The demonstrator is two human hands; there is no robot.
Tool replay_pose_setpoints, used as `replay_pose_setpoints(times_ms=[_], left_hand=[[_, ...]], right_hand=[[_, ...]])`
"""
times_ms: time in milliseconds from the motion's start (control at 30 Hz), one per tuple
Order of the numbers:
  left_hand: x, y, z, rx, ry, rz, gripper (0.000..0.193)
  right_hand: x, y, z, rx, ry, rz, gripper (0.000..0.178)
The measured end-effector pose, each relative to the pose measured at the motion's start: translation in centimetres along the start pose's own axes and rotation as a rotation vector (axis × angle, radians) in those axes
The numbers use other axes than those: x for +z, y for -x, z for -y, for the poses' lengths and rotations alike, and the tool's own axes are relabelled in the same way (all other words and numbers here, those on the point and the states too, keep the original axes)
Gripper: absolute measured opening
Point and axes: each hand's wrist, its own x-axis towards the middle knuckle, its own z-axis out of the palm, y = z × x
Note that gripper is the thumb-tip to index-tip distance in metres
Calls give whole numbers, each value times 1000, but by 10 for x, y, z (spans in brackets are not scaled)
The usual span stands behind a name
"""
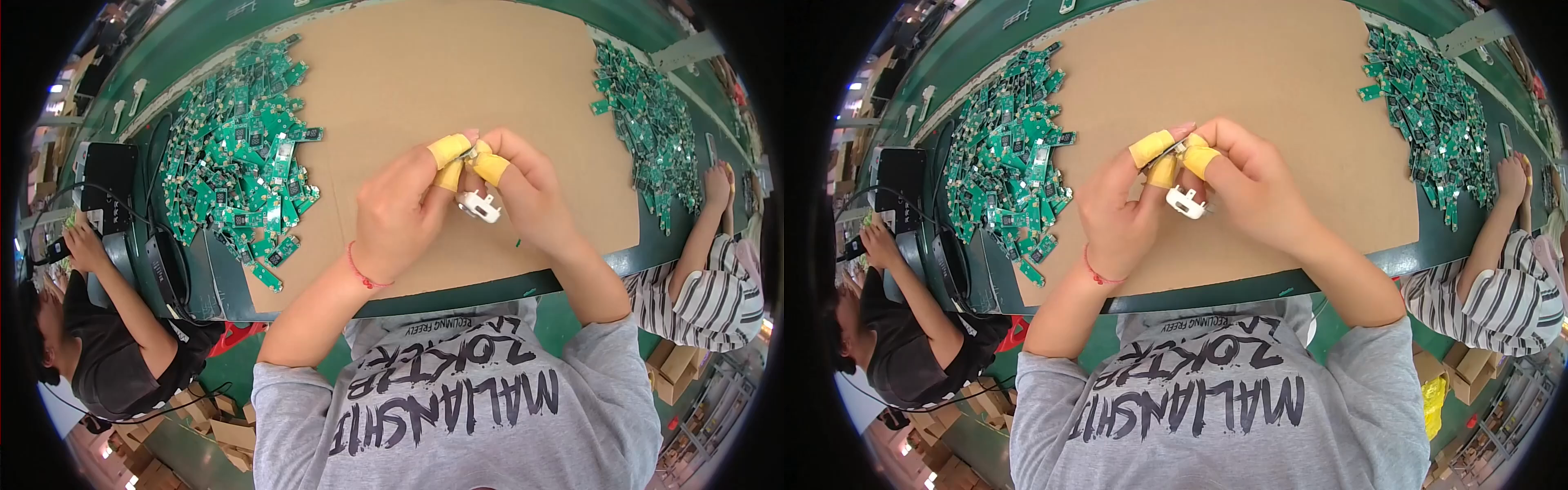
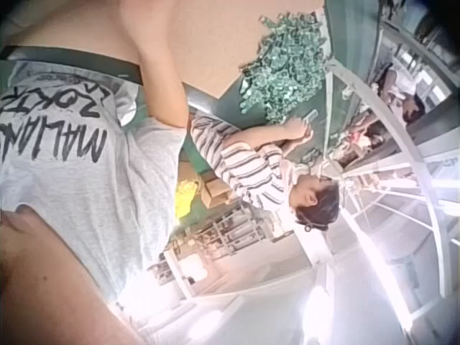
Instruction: The person assembles printed circuit boards into plastic housing units by hand on a production line.
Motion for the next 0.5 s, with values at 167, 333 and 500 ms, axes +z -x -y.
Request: replay_pose_setpoints(times_ms=[167, 333, 500], left_hand=[[4, 2, 2, -65, 104, -70, 31], [6, 4, 3, 7, 50, -71, 33], [0, 5, -2, -65, 87, 17, 24]], right_hand=[[-2, 0, 4, 142, -268, 116, 15], [-2, 1, 3, 147, -360, 114, 15], [1, 2, 4, 168, -446, 136, 16]])
